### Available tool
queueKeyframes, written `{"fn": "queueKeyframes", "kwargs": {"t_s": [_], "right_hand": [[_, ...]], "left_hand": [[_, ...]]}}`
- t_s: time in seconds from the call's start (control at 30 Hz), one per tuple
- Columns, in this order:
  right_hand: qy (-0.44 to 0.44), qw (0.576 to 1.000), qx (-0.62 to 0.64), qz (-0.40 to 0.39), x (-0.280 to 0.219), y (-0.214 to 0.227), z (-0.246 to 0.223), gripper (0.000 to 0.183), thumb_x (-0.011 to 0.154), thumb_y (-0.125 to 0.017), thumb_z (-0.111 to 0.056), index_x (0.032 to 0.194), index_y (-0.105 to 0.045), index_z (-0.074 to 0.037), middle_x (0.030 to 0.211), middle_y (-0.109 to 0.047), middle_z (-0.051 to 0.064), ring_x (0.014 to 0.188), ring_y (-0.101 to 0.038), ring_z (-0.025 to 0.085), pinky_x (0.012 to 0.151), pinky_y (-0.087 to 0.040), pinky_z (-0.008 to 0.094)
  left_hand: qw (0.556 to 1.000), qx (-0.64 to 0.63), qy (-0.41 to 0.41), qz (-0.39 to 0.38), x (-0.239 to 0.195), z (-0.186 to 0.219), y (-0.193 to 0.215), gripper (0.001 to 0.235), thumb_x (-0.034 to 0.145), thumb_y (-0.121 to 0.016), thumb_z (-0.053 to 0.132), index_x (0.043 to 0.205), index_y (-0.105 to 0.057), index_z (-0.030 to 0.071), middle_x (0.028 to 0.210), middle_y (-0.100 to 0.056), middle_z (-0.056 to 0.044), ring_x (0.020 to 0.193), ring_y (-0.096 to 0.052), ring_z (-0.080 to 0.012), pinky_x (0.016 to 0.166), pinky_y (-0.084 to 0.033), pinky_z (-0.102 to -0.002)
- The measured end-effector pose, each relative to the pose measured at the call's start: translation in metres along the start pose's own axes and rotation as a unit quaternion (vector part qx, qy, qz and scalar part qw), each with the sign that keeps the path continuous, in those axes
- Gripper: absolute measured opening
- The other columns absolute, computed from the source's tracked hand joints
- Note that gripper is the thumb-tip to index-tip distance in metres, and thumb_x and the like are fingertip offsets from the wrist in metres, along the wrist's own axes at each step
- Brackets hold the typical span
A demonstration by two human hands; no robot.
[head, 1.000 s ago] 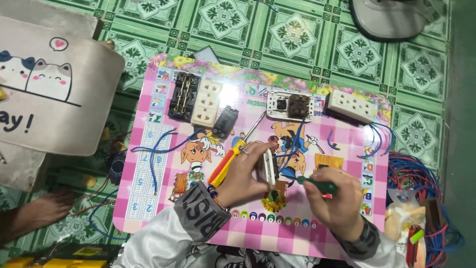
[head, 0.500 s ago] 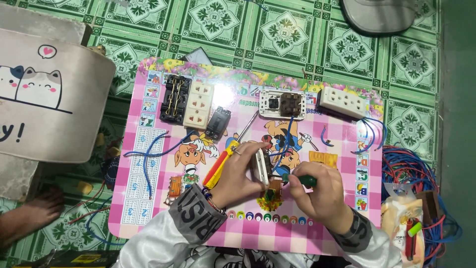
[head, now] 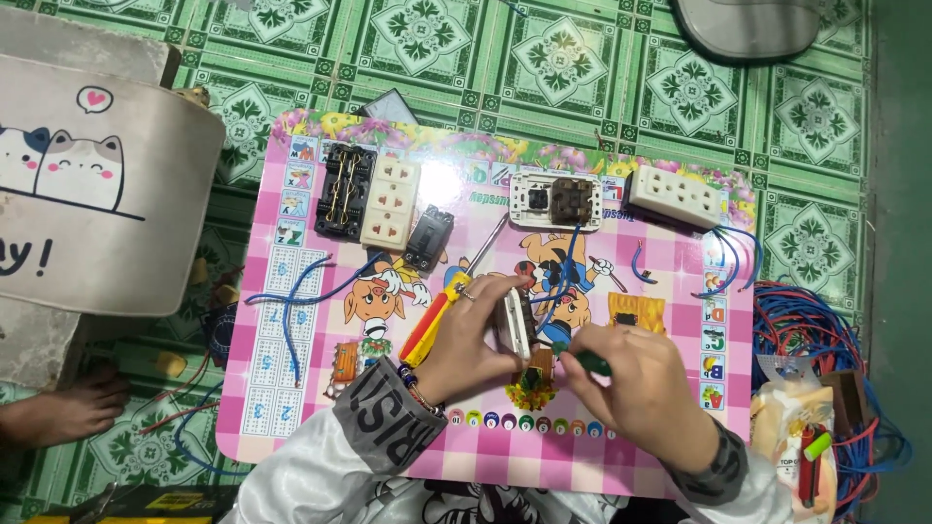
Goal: The person uses a screwdriver to tighten the terminal screws on a white electrical outlet while holding it on a pink checkered table. They manipulate blue wires and adjust the outlet's position to secure the connections.
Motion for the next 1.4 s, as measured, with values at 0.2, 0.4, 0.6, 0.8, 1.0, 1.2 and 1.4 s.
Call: {"fn": "queueKeyframes", "kwargs": {"t_s": [0.2,0.4,0.6,0.8,1.0,1.2,1.4], "right_hand": [[0.006,0.998,-0.017,-0.054,-0.006,0.007,0.006,0.022,0.096,-0.067,-0.019,0.107,-0.051,-0.009,0.076,-0.064,0.005,0.049,-0.056,0.025,0.047,-0.042,0.038],[0.095,0.991,0.040,-0.083,0.005,0.010,0.012,0.028,0.096,-0.068,-0.014,0.111,-0.045,-0.011,0.083,-0.063,0.004,0.055,-0.056,0.023,0.052,-0.046,0.038],[0.087,0.990,0.074,-0.082,0.004,0.008,0.025,0.019,0.085,-0.063,-0.010,0.099,-0.051,-0.016,0.080,-0.064,0.000,0.061,-0.064,0.018,0.054,-0.051,0.033],[-0.026,0.998,0.045,0.020,-0.004,-0.001,0.006,0.018,0.098,-0.053,-0.025,0.092,-0.056,-0.008,0.079,-0.068,0.006,0.062,-0.064,0.021,0.059,-0.050,0.035],[-0.044,0.999,-0.013,0.028,-0.013,0.001,0.006,0.026,0.097,-0.059,-0.032,0.101,-0.063,-0.007,0.084,-0.072,0.005,0.068,-0.069,0.022,0.062,-0.052,0.035],[-0.026,0.985,0.106,0.130,-0.019,0.002,0.011,0.023,0.103,-0.047,-0.025,0.090,-0.056,-0.009,0.062,-0.058,0.003,0.048,-0.051,0.014,0.047,-0.042,0.029],[-0.005,0.992,0.083,0.092,0.007,-0.001,-0.002,0.020,0.101,-0.050,-0.019,0.088,-0.055,-0.004,0.068,-0.059,0.007,0.053,-0.055,0.021,0.051,-0.043,0.034]], "left_hand": [[0.999,0.038,-0.017,-0.001,0.000,0.005,0.000,0.078,0.071,-0.081,0.029,0.141,-0.048,0.018,0.118,-0.064,-0.015,0.105,-0.063,-0.0286,0.076,-0.053,-0.040],[1.000,0.018,0.005,-0.023,0.000,0.002,0.001,0.085,0.067,-0.081,0.029,0.144,-0.046,0.020,0.121,-0.062,-0.011,0.093,-0.063,-0.0230,0.069,-0.053,-0.034],[0.999,0.016,-0.009,-0.038,-0.002,-0.016,-0.006,0.090,0.073,-0.083,0.039,0.150,-0.038,0.025,0.131,-0.061,-0.013,0.100,-0.067,-0.0242,0.078,-0.060,-0.037],[0.999,0.018,-0.023,-0.026,-0.002,-0.011,-0.003,0.089,0.072,-0.082,0.041,0.149,-0.040,0.022,0.136,-0.059,-0.013,0.113,-0.064,-0.0268,0.084,-0.057,-0.041],[0.999,0.014,0.010,-0.035,-0.003,-0.008,-0.003,0.093,0.070,-0.084,0.045,0.149,-0.040,0.023,0.129,-0.060,-0.012,0.104,-0.063,-0.0233,0.078,-0.056,-0.036],[0.999,-0.018,0.041,-0.019,-0.004,0.001,0.000,0.088,0.068,-0.083,0.026,0.146,-0.042,0.022,0.131,-0.059,-0.016,0.108,-0.064,-0.0286,0.087,-0.062,-0.044],[1.000,-0.007,0.006,0.000,-0.002,0.001,0.001,0.082,0.069,-0.083,0.025,0.142,-0.046,0.019,0.131,-0.060,-0.013,0.115,-0.062,-0.0283,0.089,-0.056,-0.041]]}}
Point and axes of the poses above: each hand's wrist, its own x-axis towards the middle knuckle, its own y-axis out of the back of the hand, z = x × y, the point moved 2 cm from there along x, towards the middle knuckle
